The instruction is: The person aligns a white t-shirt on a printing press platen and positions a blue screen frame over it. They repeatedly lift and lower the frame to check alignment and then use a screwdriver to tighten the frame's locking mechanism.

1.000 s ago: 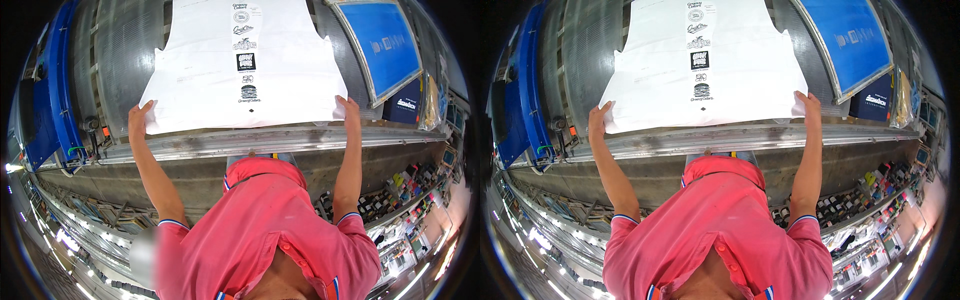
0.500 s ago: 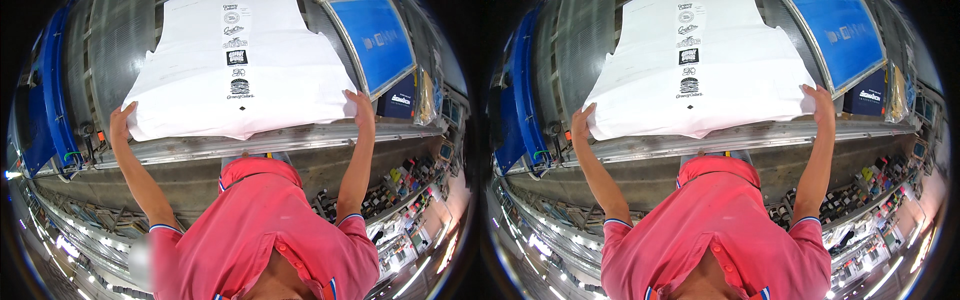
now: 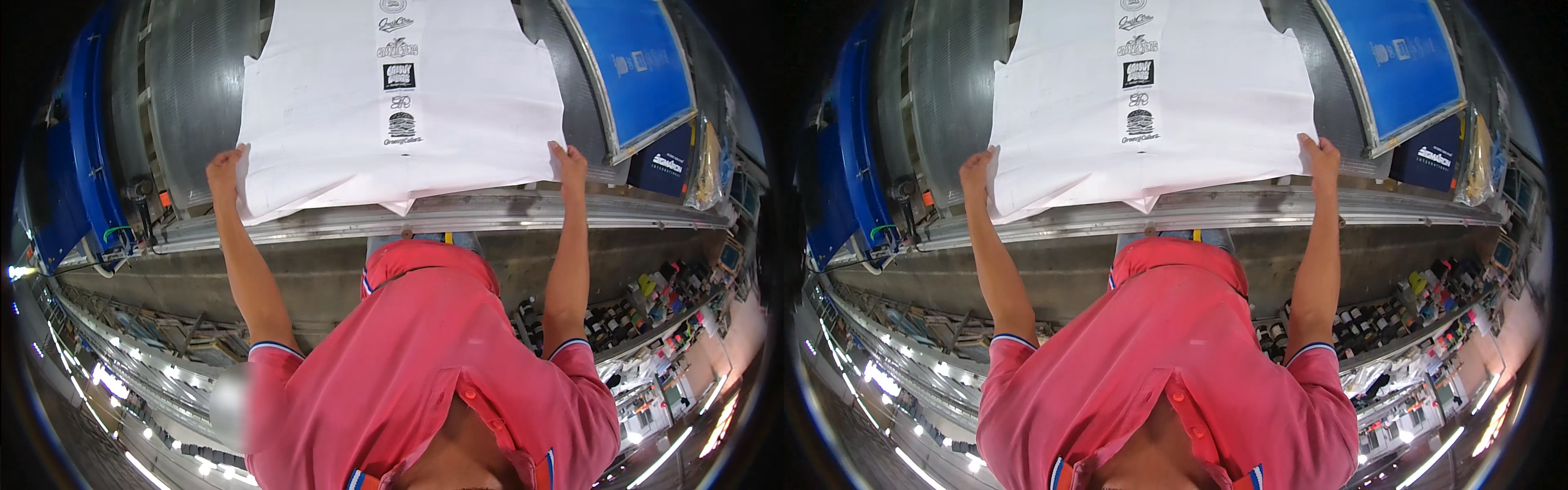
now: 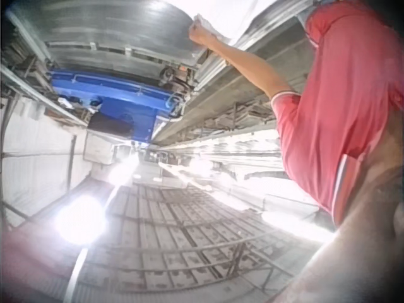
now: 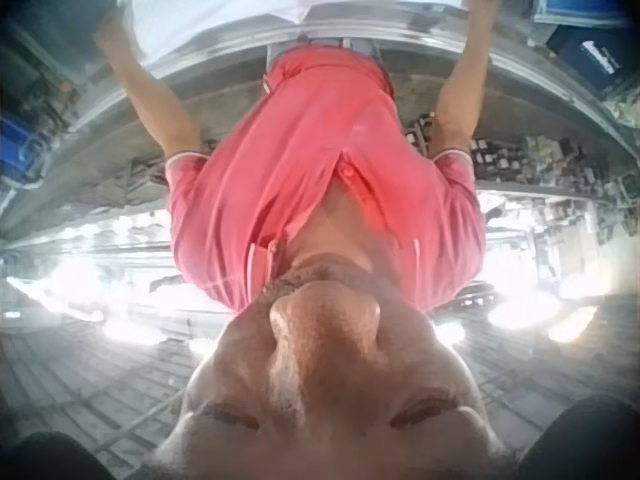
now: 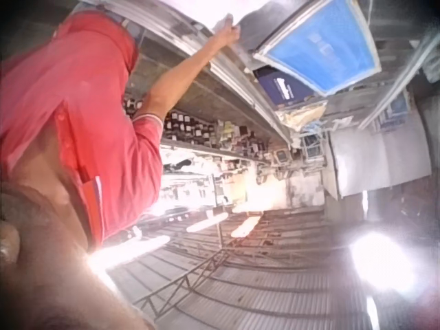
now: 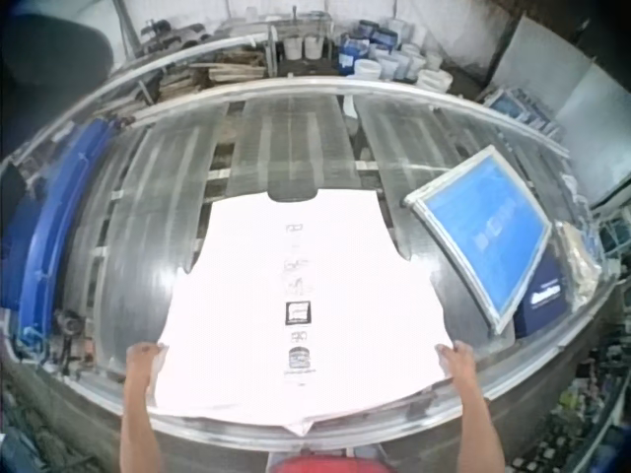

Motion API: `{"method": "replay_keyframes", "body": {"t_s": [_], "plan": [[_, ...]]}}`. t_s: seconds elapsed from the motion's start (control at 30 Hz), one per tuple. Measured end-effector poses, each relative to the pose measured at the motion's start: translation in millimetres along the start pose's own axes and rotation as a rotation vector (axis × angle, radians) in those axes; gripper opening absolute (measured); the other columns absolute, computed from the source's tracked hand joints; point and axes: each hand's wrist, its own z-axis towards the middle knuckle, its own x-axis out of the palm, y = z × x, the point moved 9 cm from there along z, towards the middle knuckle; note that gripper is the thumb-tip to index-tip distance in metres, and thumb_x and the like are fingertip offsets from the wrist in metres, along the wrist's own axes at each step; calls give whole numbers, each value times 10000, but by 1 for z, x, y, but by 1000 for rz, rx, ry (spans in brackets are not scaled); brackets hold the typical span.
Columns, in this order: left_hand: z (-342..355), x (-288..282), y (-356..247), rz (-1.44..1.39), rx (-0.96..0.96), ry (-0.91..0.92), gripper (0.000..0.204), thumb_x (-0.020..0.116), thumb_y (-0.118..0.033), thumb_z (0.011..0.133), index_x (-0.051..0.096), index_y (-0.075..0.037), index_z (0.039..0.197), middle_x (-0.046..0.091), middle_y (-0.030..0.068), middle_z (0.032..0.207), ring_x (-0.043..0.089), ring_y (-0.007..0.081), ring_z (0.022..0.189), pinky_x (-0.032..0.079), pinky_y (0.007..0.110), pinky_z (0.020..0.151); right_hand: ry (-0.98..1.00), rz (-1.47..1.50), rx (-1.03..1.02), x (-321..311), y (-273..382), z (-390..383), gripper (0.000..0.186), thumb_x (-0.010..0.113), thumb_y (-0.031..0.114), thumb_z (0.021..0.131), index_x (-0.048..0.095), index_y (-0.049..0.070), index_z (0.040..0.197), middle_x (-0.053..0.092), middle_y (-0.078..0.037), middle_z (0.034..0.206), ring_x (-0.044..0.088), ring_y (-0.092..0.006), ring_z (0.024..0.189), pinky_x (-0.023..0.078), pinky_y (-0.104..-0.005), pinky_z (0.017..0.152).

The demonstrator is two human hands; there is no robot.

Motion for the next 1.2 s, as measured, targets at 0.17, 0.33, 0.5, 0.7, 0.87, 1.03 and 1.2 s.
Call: {"method": "replay_keyframes", "body": {"t_s": [0.17,0.33,0.5,0.7,0.87,1.03,1.2], "plan": [[-102,-71,-157,26,666,-416,155,742,-139,853,665,-6,831,666,68,789,581,179,708,474,344,715,-116,-2,-17,-28,5,-6,297,729,276,919,684,-8,994,638,-37,900,568,-123,865,452,-286,757],[-278,81,-182,-351,630,1010,147,726,-165,868,700,-24,902,708,108,924,663,255,873,510,403,828,-528,-520,-661,-16,126,-86,419,744,265,897,629,-13,1189,570,-184,1288,534,-321,1189,448,-428,977],[-306,173,-126,229,865,787,457,753,-312,849,652,-25,1189,640,166,1209,567,340,1157,415,476,1006,295,-666,-1024,142,190,-201,770,802,456,774,530,125,1413,352,-138,1578,267,-387,1482,196,-575,1200],[-277,199,-95,461,821,643,556,739,-339,845,607,-28,1287,642,177,1216,554,389,1196,405,523,1020,450,-920,-1013,214,140,-223,604,739,311,844,547,130,1387,448,-136,1479,372,-360,1400,326,-546,1128],[-274,155,-84,488,641,676,370,750,-271,838,703,-5,1091,701,163,1057,643,359,1046,482,467,947,501,-761,-923,233,92,-210,411,728,207,836,638,93,1220,540,-115,1304,511,-325,1200,468,-452,946],[-196,74,-68,121,374,-45,305,744,-215,871,696,3,1079,682,173,1126,640,339,1054,499,439,920,553,-707,-833,242,79,-199,327,729,188,829,661,74,1127,599,-104,1172,554,-312,1100,492,-429,888],[-94,33,-38,182,246,-340,593,746,-380,873,591,27,1275,560,209,1332,465,383,1297,421,531,1023,278,-654,-940,210,114,-167,311,708,206,854,662,75,1132,636,-110,1149,566,-322,1138,469,-451,942]]}}
